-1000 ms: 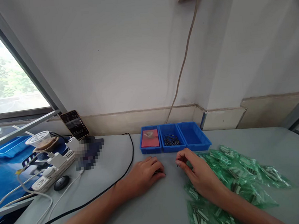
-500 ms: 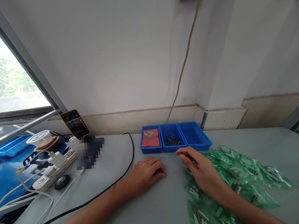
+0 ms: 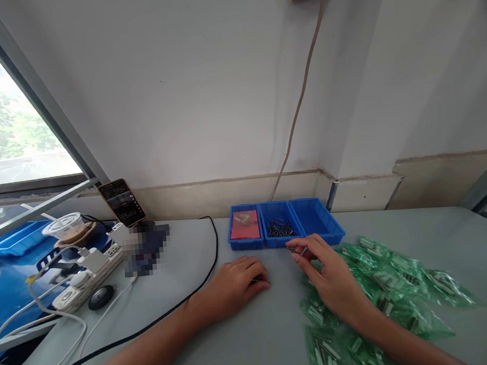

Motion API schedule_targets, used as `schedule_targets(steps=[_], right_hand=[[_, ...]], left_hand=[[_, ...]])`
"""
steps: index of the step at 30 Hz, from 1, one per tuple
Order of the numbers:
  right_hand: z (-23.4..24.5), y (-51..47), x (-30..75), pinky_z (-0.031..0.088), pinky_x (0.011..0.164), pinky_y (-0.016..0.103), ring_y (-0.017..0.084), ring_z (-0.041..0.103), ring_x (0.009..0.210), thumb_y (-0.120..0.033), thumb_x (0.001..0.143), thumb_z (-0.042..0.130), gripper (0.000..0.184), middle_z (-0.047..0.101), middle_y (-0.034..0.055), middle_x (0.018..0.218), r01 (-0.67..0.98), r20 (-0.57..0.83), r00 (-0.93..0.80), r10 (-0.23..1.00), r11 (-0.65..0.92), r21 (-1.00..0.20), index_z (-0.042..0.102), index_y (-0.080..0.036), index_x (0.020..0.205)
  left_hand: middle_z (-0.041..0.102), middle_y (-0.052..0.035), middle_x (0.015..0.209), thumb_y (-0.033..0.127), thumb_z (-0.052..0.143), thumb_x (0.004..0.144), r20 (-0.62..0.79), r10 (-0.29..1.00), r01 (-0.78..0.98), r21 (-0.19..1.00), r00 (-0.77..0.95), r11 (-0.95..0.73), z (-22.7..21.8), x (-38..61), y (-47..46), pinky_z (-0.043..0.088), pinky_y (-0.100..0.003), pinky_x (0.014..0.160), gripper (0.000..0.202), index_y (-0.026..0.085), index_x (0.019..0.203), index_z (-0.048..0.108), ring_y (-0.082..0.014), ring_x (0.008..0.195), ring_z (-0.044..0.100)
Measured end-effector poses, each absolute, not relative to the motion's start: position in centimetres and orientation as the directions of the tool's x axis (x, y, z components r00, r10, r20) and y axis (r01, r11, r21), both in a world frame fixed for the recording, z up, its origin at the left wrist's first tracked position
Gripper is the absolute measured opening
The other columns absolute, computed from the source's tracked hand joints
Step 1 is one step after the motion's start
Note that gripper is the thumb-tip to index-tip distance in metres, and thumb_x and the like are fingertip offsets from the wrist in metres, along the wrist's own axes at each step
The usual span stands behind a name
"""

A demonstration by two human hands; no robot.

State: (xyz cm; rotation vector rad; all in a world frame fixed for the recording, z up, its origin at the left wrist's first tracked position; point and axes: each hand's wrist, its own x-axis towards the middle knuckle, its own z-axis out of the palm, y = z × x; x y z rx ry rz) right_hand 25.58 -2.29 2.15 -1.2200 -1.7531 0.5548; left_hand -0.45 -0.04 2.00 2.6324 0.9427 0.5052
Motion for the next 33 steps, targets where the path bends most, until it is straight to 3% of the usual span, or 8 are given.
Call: schedule_targets(steps=[9,13,21,26,33], right_hand=[[2.24,-2.46,25.39,0.051,0.077,0.033,0.023,0.065,0.092,-0.04,0.106,0.057,0.02,0.071,0.0049,0.102,0.444,0.331,-0.123,0.936,0.35,-0.825,0.071,-0.027,0.112],[2.13,-2.48,25.48,0.051,0.082,0.034,0.024,0.066,0.095,-0.041,0.109,0.052,0.027,0.072,0.0054,0.104,0.452,0.37,-0.161,0.915,0.402,-0.797,0.076,-0.027,0.11],[1.84,-2.42,25.55,0.05,0.068,0.032,0.021,0.063,0.077,-0.043,0.111,0.044,0.034,0.072,0.0042,0.096,0.436,0.315,-0.16,0.936,0.353,-0.828,0.073,-0.026,0.109],[2.07,-2.57,25.45,0.051,0.07,0.031,0.022,0.065,0.083,-0.044,0.111,0.044,0.035,0.073,0.0056,0.102,0.442,0.31,-0.155,0.938,0.346,-0.828,0.071,-0.025,0.1],[2.12,-2.53,25.51,0.047,0.066,0.029,0.022,0.065,0.083,-0.046,0.11,0.047,0.032,0.069,0.0031,0.088,0.467,0.299,-0.144,0.944,0.331,-0.82,0.07,-0.025,0.101]], left_hand=[[0.07,-0.0011,0.105,0.033,0.061,0.109,0.22,0.655,0.551,0.389,0.723,-0.738,2.0,-0.44,-0.04,0.047,-0.026,0.084,0.013,0.021,0.105,0.063,-0.0181,0.097,0.066],[0.07,-0.0011,0.105,0.032,0.061,0.109,0.216,0.655,0.552,0.387,0.724,-0.738,2.04,-0.4,-0.11,0.046,-0.027,0.083,0.012,0.021,0.105,0.063,-0.018,0.096,0.066],[0.07,-0.0018,0.104,0.033,0.061,0.109,0.219,0.655,0.549,0.393,0.723,-0.738,1.98,-0.43,-0.06,0.047,-0.027,0.083,0.013,0.021,0.105,0.063,-0.0186,0.096,0.066],[0.071,-0.0027,0.105,0.034,0.058,0.11,0.226,0.647,0.54,0.391,0.729,-0.745,2.01,-0.43,-0.04,0.047,-0.028,0.083,0.015,0.021,0.106,0.064,-0.0189,0.096,0.066],[0.07,-0.0007,0.104,0.033,0.061,0.109,0.228,0.66,0.558,0.383,0.715,-0.736,1.89,-0.42,-0.09,0.047,-0.027,0.083,0.012,0.022,0.106,0.063,-0.0179,0.096,0.066]])
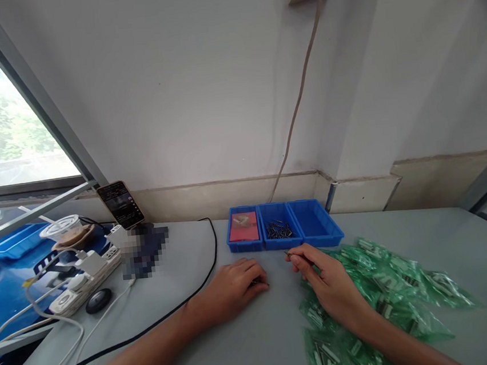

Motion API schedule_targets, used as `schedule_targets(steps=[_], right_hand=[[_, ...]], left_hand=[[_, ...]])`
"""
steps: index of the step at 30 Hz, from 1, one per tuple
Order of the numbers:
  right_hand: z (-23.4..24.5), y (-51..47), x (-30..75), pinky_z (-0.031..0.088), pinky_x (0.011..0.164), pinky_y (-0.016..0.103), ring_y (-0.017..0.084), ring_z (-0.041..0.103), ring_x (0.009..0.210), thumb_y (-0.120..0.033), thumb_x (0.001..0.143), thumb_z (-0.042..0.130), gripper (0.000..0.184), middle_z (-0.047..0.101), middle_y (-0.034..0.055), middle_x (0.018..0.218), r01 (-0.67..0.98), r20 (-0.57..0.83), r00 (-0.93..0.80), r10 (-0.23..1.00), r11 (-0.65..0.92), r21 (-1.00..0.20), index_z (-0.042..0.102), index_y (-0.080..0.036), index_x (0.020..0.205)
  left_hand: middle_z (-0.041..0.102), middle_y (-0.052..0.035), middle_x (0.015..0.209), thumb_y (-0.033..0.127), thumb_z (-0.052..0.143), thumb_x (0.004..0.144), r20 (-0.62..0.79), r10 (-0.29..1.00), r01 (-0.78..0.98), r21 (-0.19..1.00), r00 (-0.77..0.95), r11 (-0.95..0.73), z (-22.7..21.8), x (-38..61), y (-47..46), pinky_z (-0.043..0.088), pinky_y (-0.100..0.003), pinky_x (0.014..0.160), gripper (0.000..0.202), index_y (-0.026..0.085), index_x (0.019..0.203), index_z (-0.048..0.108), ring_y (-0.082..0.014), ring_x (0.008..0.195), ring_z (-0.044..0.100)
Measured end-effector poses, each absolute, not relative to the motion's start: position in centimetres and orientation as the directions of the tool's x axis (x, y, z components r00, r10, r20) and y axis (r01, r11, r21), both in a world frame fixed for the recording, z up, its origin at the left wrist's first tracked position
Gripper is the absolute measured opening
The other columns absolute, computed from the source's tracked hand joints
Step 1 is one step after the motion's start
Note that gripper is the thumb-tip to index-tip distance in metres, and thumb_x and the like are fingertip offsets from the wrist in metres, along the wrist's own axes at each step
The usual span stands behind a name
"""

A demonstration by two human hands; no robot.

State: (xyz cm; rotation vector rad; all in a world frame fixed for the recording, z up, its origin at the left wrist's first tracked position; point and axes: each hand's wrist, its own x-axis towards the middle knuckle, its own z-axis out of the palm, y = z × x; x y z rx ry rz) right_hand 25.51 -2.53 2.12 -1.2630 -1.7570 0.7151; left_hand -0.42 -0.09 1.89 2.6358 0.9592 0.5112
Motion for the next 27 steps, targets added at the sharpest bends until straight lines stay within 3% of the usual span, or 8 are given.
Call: schedule_targets(steps=[27], right_hand=[[2.3,-2.7,25.37,0.048,0.07,0.03,0.022,0.065,0.083,-0.046,0.11,0.047,0.031,0.07,0.003,0.088,0.492,0.319,-0.152,0.936,0.351,-0.796,0.068,-0.025,0.099]], left_hand=[[0.068,-0.0018,0.102,0.031,0.06,0.109,0.23,0.668,0.555,0.403,0.707,-0.727,1.85,-0.42,-0.06,0.047,-0.026,0.081,0.011,0.021,0.105,0.063,-0.0176,0.092,0.065]])
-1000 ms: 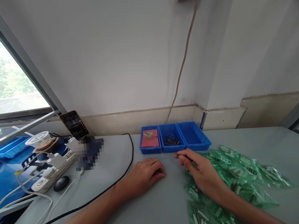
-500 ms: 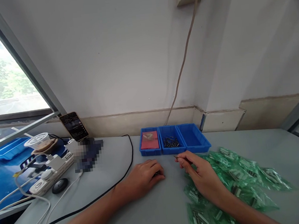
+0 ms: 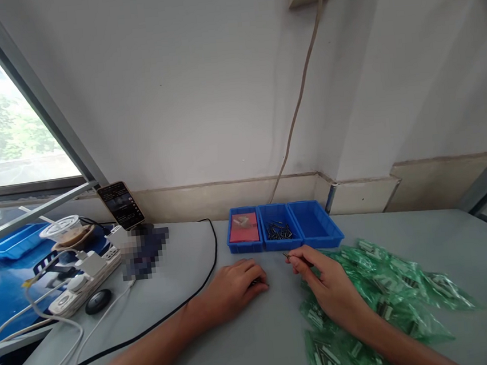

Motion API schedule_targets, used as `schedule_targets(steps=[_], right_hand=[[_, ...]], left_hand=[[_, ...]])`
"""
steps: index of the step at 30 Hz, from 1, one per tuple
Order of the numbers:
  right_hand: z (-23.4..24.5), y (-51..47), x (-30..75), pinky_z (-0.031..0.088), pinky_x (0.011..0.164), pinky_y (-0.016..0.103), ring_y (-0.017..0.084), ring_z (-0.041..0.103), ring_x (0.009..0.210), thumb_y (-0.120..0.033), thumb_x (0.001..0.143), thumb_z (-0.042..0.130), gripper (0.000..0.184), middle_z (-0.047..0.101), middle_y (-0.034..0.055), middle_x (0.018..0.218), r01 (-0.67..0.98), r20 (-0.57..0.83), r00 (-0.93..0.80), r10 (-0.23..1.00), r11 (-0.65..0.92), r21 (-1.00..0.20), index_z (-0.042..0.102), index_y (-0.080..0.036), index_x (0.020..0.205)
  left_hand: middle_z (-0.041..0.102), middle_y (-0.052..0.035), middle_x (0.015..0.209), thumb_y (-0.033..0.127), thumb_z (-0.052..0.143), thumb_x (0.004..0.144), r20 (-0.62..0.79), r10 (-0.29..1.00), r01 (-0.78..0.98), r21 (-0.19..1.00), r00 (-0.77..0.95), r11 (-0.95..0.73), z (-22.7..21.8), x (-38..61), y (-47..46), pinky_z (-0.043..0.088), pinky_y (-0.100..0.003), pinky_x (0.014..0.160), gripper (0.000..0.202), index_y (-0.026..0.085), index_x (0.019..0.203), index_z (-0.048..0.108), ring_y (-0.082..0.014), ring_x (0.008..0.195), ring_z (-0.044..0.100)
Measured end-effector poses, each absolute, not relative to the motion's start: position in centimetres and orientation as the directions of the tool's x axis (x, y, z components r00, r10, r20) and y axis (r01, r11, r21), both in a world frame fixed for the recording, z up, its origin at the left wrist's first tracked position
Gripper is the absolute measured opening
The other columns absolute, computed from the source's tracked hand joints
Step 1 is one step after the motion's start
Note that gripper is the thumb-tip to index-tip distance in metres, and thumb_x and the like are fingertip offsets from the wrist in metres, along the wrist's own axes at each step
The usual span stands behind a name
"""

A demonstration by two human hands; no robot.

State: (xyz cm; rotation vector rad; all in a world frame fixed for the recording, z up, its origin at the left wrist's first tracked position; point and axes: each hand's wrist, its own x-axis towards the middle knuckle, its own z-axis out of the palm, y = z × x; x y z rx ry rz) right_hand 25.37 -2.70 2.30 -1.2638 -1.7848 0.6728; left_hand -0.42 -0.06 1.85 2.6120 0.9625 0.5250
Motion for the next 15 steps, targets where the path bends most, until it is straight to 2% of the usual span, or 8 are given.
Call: schedule_targets(steps=[15], right_hand=[[2.19,-2.71,25.37,0.049,0.066,0.029,0.022,0.067,0.083,-0.045,0.11,0.047,0.031,0.073,0.0032,0.089,0.507,0.343,-0.153,0.927,0.372,-0.778,0.069,-0.026,0.1]], left_hand=[[0.068,-0.0032,0.102,0.036,0.055,0.112,0.252,0.658,0.545,0.396,0.71,-0.739,1.76,-0.43,-0.04,0.048,-0.028,0.081,0.018,0.021,0.106,0.064,-0.0182,0.091,0.066]])
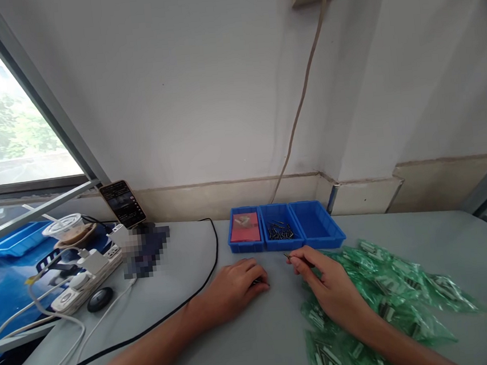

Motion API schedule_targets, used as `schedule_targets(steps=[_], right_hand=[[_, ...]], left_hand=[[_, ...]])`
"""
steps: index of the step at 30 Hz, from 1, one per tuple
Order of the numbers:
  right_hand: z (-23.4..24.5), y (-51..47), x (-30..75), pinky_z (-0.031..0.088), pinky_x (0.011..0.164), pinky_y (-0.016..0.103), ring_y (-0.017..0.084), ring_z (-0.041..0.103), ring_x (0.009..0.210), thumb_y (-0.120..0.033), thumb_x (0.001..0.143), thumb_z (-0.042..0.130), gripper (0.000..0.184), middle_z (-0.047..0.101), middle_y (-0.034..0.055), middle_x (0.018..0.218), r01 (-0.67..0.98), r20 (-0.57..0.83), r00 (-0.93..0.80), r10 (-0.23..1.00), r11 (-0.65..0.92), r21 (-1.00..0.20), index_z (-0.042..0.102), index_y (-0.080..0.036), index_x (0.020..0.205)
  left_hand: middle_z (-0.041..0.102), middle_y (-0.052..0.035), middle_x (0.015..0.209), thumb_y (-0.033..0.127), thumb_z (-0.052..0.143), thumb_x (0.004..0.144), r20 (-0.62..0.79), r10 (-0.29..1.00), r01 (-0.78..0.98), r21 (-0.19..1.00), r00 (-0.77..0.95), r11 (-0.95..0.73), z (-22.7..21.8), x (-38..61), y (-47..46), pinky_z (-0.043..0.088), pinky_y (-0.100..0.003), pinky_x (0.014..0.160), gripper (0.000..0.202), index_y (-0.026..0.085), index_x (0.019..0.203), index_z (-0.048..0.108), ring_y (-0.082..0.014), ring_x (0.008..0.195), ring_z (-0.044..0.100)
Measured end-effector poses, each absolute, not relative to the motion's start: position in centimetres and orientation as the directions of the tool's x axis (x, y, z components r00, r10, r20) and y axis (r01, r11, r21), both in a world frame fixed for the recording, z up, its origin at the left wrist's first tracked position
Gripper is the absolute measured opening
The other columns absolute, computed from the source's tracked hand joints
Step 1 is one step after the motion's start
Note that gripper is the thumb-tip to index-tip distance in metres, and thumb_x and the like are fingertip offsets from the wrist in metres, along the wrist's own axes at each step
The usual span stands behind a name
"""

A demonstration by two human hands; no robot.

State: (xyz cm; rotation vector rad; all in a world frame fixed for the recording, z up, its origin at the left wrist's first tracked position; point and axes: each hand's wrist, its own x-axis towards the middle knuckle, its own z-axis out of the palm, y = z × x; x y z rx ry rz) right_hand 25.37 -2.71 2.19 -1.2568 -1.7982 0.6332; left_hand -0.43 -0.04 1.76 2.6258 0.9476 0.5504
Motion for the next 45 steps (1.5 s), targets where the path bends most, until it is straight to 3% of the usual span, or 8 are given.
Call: schedule_targets(steps=[45], right_hand=[[2.35,-2.78,25.26,0.048,0.07,0.031,0.023,0.066,0.083,-0.045,0.109,0.048,0.03,0.071,0.0025,0.089,0.496,0.321,-0.151,0.935,0.352,-0.794,0.069,-0.025,0.099]], left_hand=[[0.071,-0.0017,0.104,0.029,0.062,0.108,0.237,0.652,0.55,0.378,0.72,-0.745,1.84,-0.42,-0.12,0.047,-0.027,0.082,0.008,0.021,0.107,0.063,-0.0185,0.094,0.067]])
